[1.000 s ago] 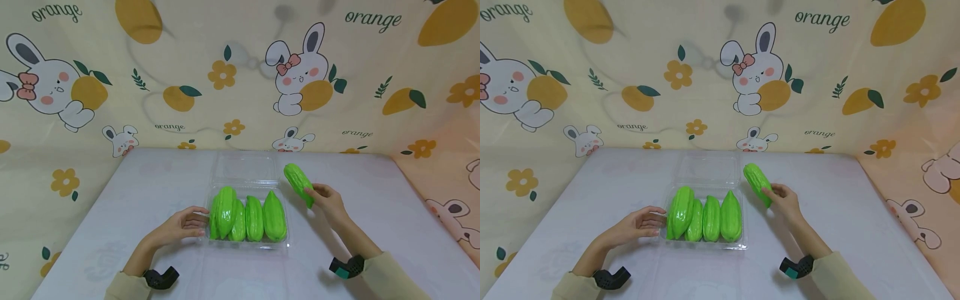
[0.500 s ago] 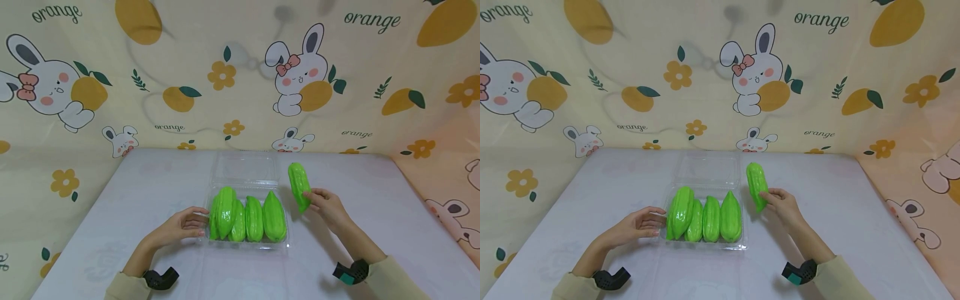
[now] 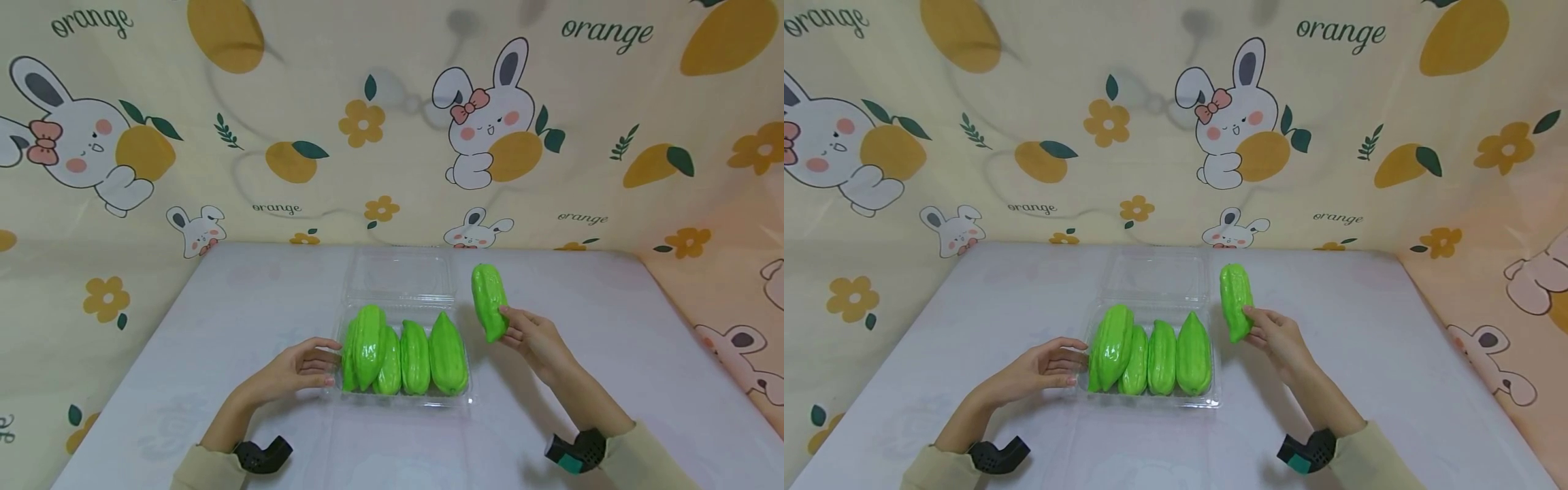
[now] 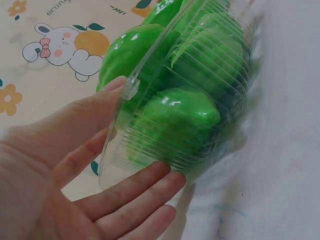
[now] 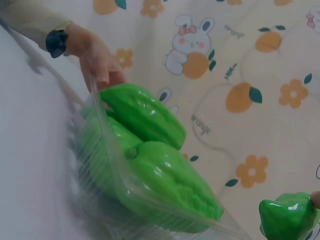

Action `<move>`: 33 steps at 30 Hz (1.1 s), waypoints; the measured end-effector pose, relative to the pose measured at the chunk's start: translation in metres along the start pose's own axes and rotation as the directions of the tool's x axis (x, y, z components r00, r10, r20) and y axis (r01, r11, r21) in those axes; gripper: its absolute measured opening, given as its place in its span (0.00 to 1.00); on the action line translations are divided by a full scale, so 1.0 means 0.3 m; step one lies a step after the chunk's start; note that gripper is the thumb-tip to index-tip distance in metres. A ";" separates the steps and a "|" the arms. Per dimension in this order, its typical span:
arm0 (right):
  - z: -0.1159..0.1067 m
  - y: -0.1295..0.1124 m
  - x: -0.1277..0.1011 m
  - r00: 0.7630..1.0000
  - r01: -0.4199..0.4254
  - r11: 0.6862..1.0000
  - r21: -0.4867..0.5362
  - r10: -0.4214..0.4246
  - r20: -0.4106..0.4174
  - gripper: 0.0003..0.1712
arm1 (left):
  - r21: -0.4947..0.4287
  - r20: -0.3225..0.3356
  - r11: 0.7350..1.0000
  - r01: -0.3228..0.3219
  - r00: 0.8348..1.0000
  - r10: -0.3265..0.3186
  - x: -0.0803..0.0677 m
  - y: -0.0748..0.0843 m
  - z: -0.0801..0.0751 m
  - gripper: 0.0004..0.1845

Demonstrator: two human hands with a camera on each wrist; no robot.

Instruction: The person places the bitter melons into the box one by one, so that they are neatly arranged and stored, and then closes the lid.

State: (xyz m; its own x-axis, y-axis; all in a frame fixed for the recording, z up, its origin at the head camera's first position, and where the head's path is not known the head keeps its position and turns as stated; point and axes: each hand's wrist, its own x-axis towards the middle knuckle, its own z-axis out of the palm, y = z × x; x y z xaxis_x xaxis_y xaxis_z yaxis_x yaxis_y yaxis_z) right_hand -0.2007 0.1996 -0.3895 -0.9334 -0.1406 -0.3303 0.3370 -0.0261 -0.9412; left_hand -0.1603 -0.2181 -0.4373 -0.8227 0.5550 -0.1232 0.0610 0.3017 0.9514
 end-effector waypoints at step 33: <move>0.098 -0.008 -0.053 0.994 0.038 0.987 -0.154 -0.022 0.108 0.29 | -0.013 0.002 1.000 -0.002 1.000 0.002 -0.001 0.000 0.000 0.33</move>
State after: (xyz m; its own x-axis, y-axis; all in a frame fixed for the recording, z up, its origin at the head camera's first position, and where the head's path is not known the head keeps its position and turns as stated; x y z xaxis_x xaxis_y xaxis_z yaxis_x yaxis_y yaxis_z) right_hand -0.1830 0.1729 -0.3799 -0.9216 -0.2462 -0.3002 0.2779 0.1217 -0.9529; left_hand -0.1601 -0.2182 -0.4371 -0.8212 0.5575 -0.1216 0.0556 0.2903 0.9553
